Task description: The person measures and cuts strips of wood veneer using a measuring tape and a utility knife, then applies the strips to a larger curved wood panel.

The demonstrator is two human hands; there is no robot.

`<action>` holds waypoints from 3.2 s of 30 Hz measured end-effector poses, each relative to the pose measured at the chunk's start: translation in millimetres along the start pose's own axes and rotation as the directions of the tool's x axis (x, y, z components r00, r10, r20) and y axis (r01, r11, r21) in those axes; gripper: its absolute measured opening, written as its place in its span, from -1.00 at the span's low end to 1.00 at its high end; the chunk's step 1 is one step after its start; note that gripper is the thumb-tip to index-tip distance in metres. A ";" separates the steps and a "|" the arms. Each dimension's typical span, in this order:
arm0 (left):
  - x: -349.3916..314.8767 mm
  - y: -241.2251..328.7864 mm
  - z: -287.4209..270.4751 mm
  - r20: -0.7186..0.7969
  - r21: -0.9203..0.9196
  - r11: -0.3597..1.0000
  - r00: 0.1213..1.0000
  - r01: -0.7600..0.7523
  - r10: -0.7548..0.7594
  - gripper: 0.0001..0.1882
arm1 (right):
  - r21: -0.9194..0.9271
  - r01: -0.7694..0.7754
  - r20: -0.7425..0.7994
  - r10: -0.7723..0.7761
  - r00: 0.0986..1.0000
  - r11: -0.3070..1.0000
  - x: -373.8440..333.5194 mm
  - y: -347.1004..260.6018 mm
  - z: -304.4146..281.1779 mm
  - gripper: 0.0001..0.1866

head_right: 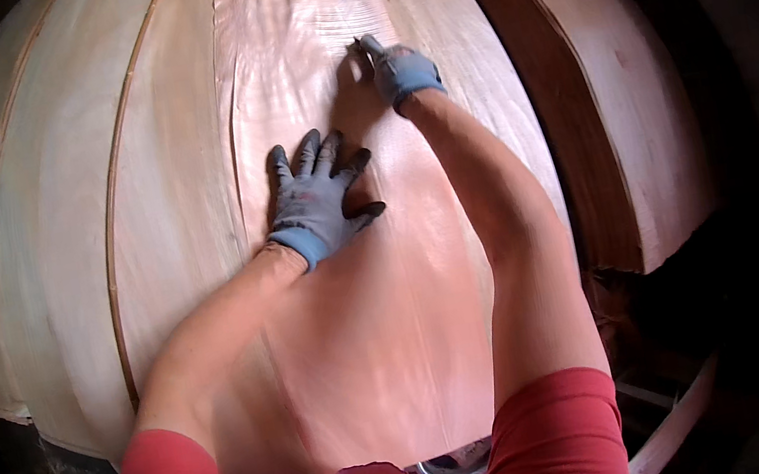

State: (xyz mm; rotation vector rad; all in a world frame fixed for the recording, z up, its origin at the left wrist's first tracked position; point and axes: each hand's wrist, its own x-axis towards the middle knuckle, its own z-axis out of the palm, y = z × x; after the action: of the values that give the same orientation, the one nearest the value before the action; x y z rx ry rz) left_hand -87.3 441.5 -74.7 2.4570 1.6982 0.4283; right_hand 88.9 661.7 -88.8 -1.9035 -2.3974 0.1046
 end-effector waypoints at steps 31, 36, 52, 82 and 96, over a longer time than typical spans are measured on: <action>-10.2 4.6 -1.4 0.000 0.264 0.961 0.996 0.085 -0.088 -0.25 | -0.247 -0.314 0.554 0.399 0.731 0.917 -678.1 -35.3 -119.4 -0.40; -9.4 -6.4 6.0 -0.041 0.227 0.971 0.997 0.069 -0.061 -0.24 | 0.249 -0.418 0.115 0.402 0.908 0.874 -624.4 -51.8 -136.1 -0.49; -7.8 0.5 -8.8 0.060 0.190 0.980 0.995 0.061 -0.074 -0.21 | 0.163 -0.569 0.037 0.572 0.820 0.806 -397.7 -26.6 -49.0 -0.67; -6.7 -15.1 14.0 -0.104 0.181 0.983 0.995 0.023 -0.004 -0.24 | 0.810 -0.419 0.169 0.522 0.836 0.409 -385.8 -127.6 -50.0 -0.73; -111.4 -60.8 -47.0 -0.137 -0.723 0.687 0.990 -0.074 -0.037 -0.37 | 0.481 -0.098 -0.399 0.317 0.860 0.871 -412.0 -91.6 31.8 -0.84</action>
State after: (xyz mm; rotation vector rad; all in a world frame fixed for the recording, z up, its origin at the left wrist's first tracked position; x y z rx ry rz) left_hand -192.4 357.1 -63.6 1.8644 1.1846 1.0681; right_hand 89.9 239.5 -119.0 -1.7192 -1.6661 0.1693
